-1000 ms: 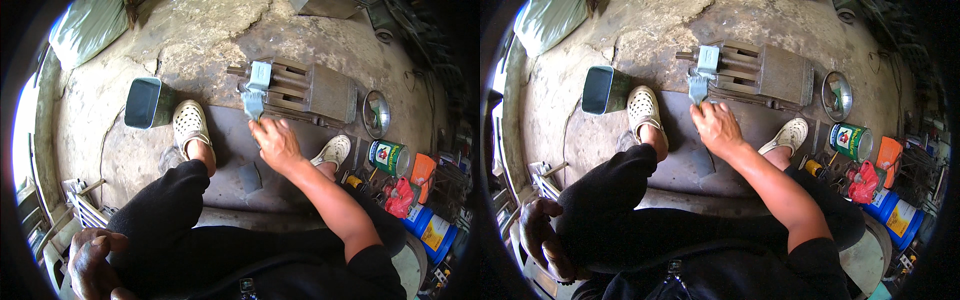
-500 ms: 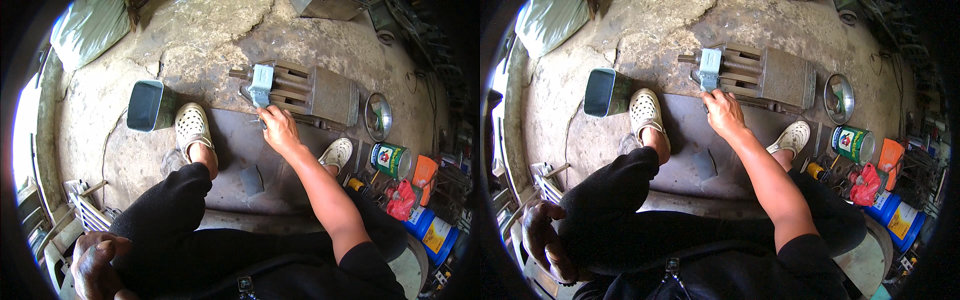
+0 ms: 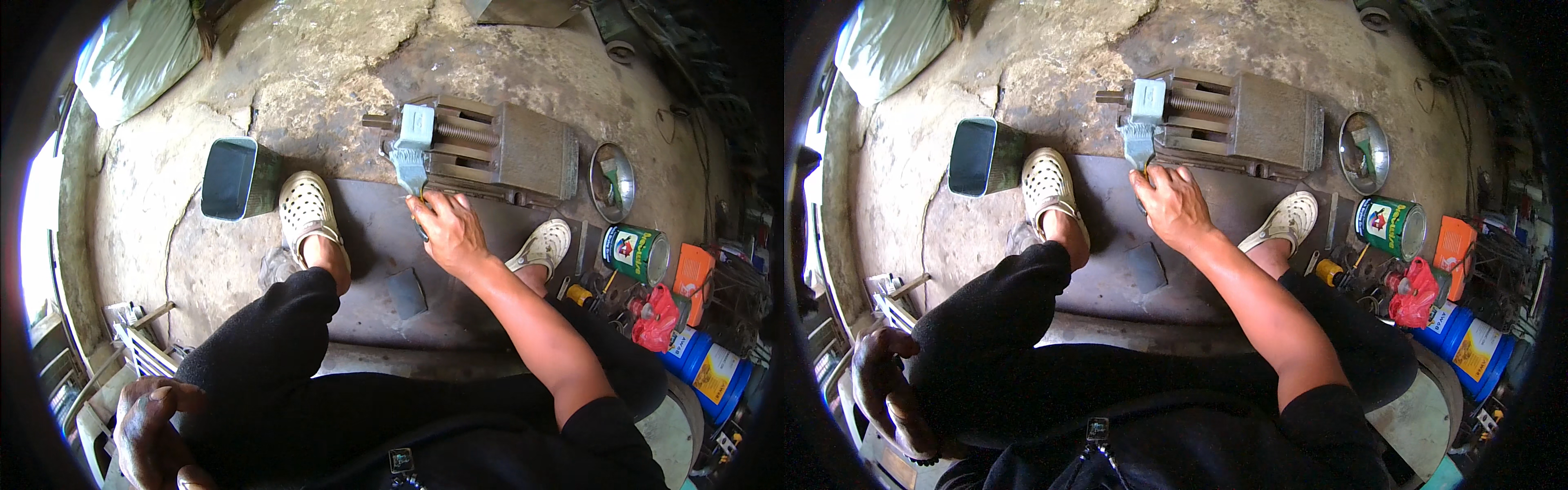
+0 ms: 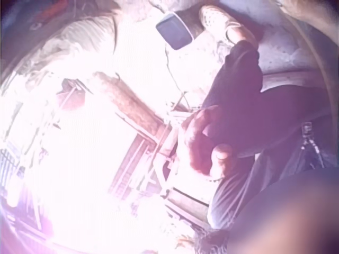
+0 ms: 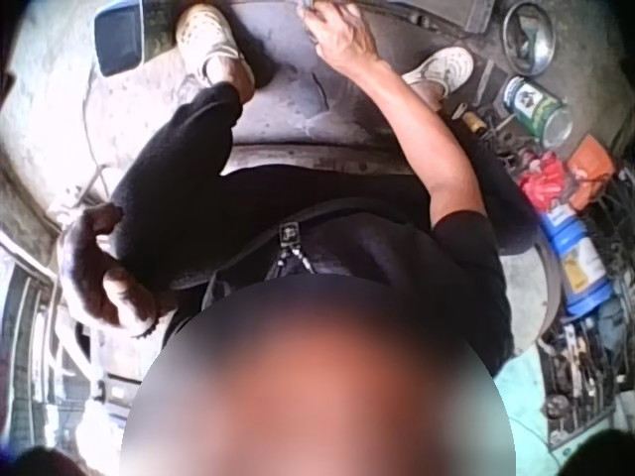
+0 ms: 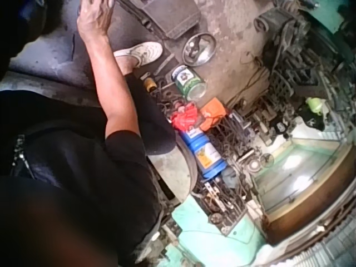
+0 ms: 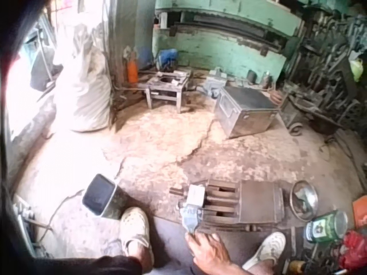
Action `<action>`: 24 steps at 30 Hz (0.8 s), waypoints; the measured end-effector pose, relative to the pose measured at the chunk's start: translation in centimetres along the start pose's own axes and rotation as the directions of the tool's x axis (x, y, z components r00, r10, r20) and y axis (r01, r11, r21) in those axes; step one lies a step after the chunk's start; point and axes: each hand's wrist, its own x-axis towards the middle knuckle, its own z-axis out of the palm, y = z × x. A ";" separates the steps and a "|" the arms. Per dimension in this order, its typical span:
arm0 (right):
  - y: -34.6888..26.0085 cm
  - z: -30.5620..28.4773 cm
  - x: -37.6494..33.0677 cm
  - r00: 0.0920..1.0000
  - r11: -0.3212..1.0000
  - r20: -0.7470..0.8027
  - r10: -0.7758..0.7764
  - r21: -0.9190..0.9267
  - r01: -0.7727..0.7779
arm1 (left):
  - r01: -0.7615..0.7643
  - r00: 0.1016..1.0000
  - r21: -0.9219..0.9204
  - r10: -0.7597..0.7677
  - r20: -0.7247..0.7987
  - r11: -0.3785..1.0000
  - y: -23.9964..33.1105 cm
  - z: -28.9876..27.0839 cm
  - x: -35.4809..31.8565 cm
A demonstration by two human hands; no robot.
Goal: The person mixes a light-colored paste in a small container, then uses a brush to apply it to a metal vise and surrounding floor area. The person wipes the applied paste with a cloth and continues brushing the surface.
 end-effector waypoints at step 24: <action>3.5 1.1 1.3 0.997 0.999 0.073 -0.002 -0.049 0.006 | -0.007 1.000 -0.030 0.007 -0.008 1.000 -0.6 -0.3 -0.5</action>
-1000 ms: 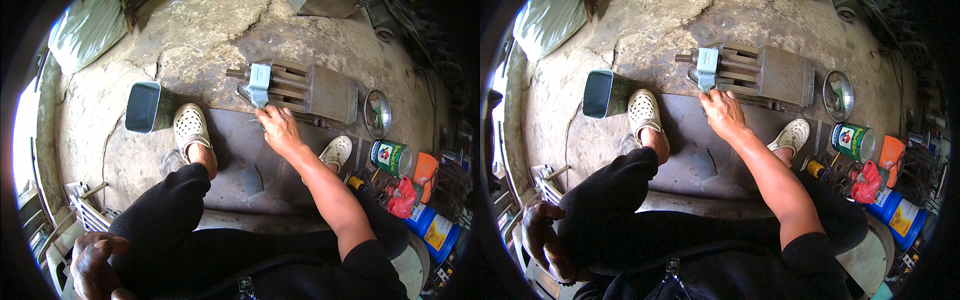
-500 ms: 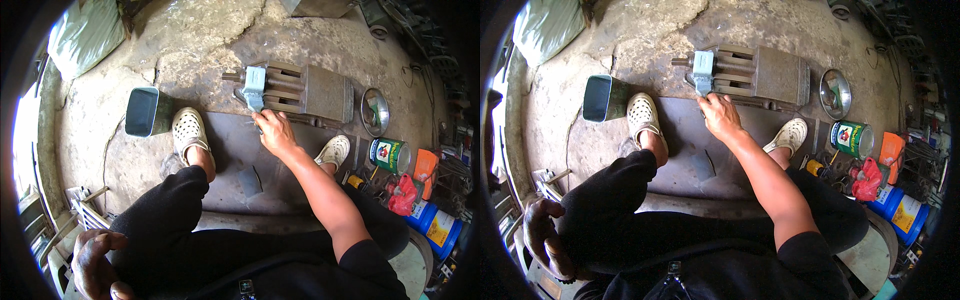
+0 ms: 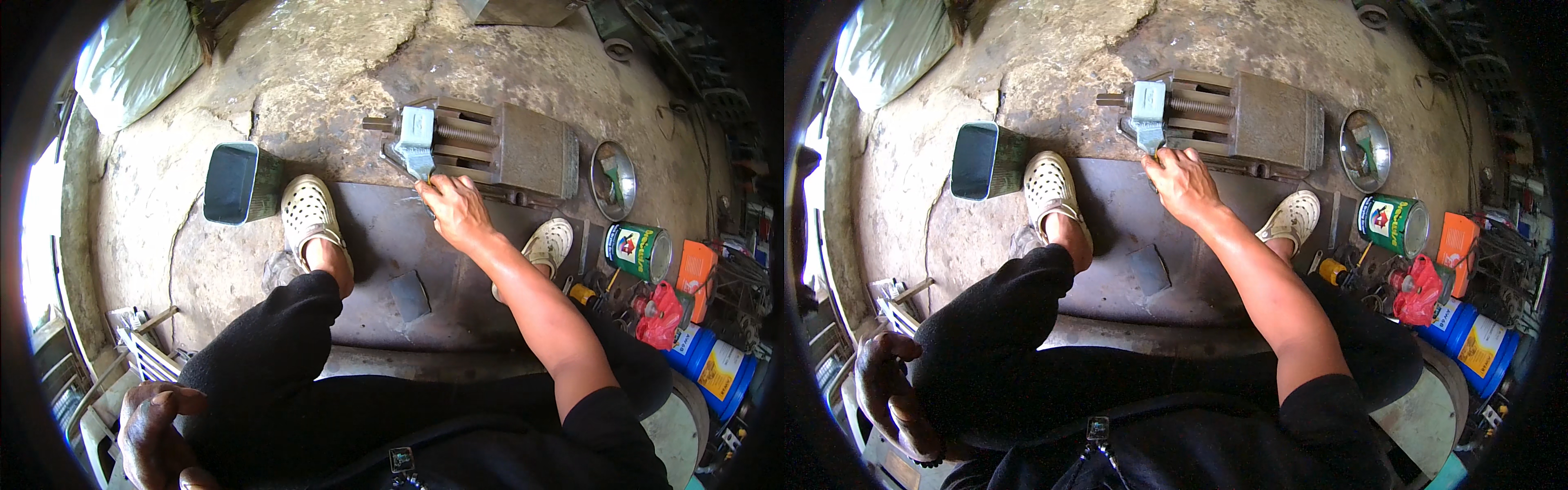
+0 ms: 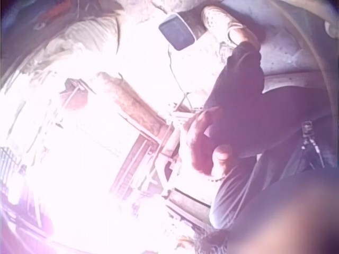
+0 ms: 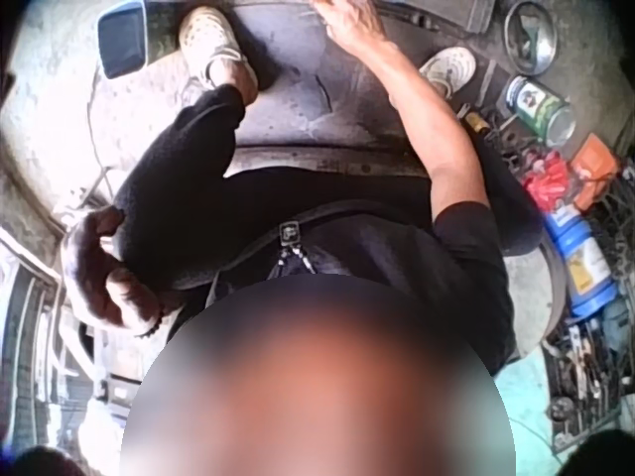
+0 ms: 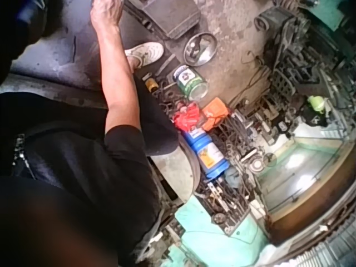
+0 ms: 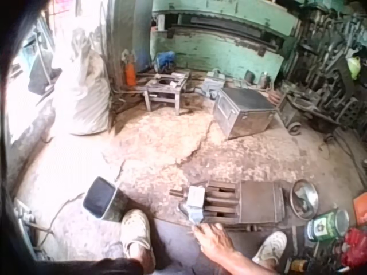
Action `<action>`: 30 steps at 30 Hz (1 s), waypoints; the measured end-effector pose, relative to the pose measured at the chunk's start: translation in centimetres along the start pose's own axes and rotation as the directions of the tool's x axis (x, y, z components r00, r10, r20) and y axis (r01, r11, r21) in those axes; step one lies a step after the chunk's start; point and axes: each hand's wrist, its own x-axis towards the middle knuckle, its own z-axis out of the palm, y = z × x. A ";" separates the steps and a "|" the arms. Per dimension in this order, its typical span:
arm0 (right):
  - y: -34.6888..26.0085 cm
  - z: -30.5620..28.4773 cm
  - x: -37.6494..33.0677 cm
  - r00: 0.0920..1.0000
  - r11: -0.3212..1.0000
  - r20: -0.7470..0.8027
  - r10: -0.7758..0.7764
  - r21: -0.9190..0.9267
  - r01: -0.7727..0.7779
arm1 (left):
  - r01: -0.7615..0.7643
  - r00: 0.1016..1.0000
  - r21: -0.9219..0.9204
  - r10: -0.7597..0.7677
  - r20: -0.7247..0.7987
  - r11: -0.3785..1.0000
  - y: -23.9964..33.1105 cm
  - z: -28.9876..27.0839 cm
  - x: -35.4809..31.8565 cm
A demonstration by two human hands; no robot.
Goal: The person mixes a light-colored paste in a small container, then uses a brush to apply it to a metal vise and surrounding floor area. The person wipes the applied paste with a cloth and continues brushing the surface.
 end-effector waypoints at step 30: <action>-4.3 -9.1 0.6 0.953 0.991 -0.288 0.098 -0.059 -0.120 | -0.056 0.996 0.042 0.053 0.073 0.998 0.6 -0.3 0.2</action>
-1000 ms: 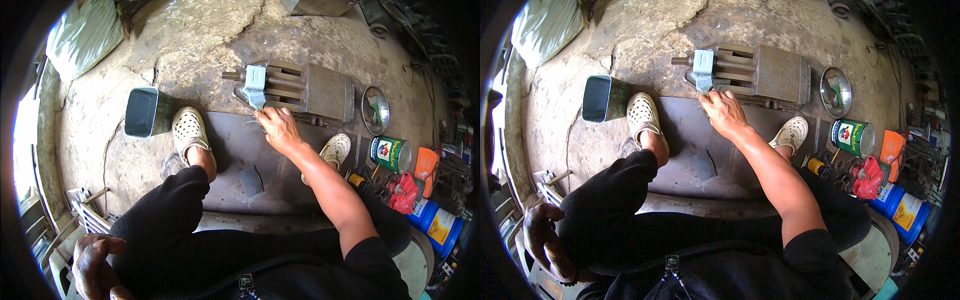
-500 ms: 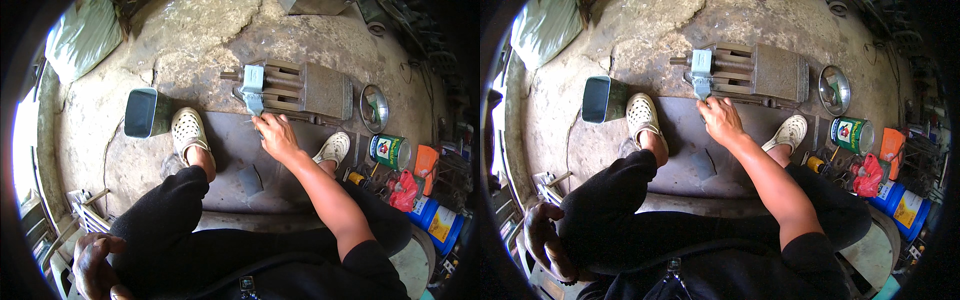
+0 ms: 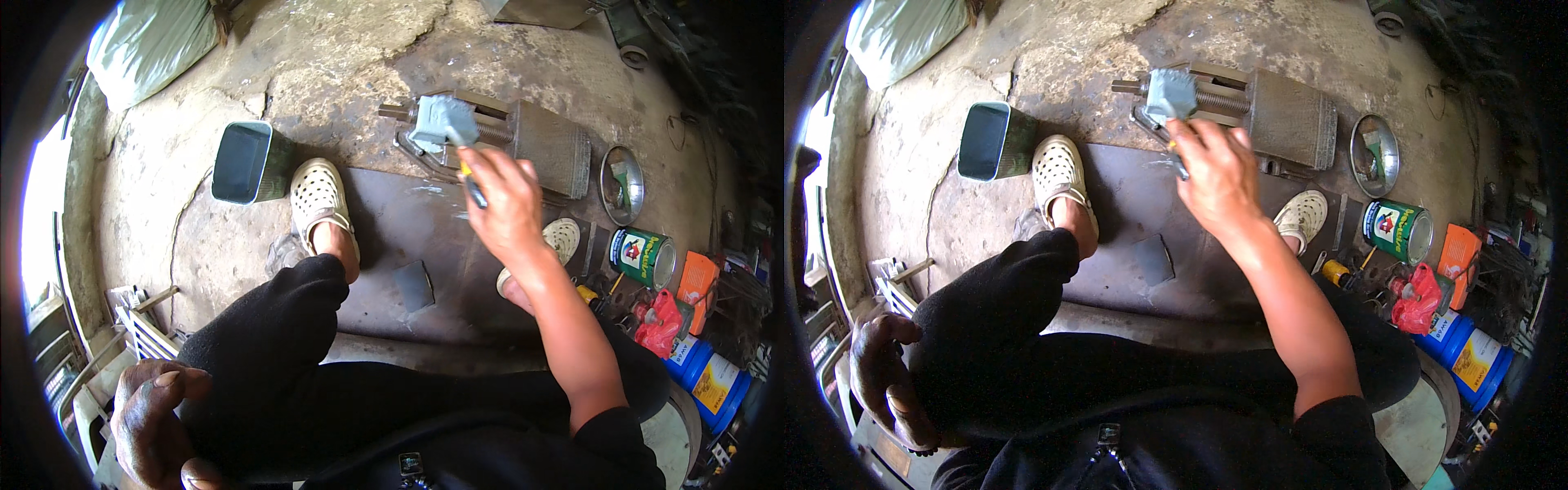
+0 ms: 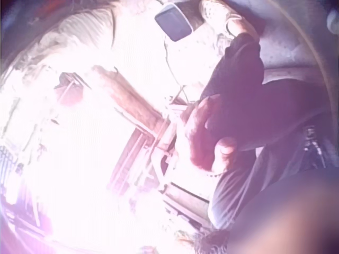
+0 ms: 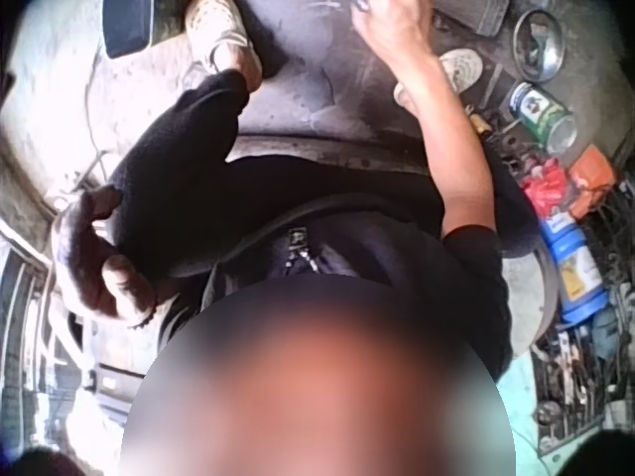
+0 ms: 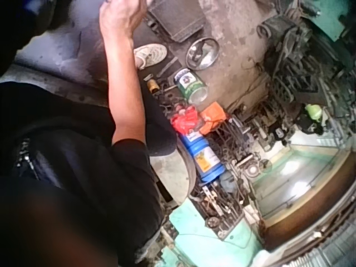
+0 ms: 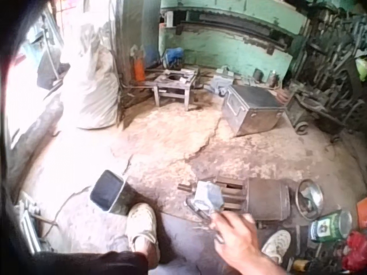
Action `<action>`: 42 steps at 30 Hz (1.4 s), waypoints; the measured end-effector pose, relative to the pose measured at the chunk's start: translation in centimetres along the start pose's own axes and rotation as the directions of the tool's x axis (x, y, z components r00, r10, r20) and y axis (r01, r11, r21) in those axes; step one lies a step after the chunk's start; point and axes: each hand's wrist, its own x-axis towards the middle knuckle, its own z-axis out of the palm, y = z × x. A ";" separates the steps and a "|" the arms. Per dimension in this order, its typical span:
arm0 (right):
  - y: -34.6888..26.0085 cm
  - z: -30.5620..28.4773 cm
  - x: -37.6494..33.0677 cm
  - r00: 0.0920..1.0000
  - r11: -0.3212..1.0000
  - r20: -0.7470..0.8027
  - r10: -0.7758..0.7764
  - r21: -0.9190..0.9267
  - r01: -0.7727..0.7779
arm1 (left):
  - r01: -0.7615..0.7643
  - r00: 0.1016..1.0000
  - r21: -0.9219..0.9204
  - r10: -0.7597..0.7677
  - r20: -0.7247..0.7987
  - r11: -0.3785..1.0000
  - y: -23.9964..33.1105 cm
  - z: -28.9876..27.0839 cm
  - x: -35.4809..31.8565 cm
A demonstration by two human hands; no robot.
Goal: The person mixes a light-colored paste in a small container, then uses a brush to apply it to a metal vise and surrounding floor area. The person wipes the applied paste with a cloth and continues brushing the surface.
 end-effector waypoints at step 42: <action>1.7 10.0 -3.1 0.978 0.979 0.176 0.108 0.155 -0.136 | -0.071 0.996 -0.067 0.074 0.051 0.995 -1.5 -1.1 -0.3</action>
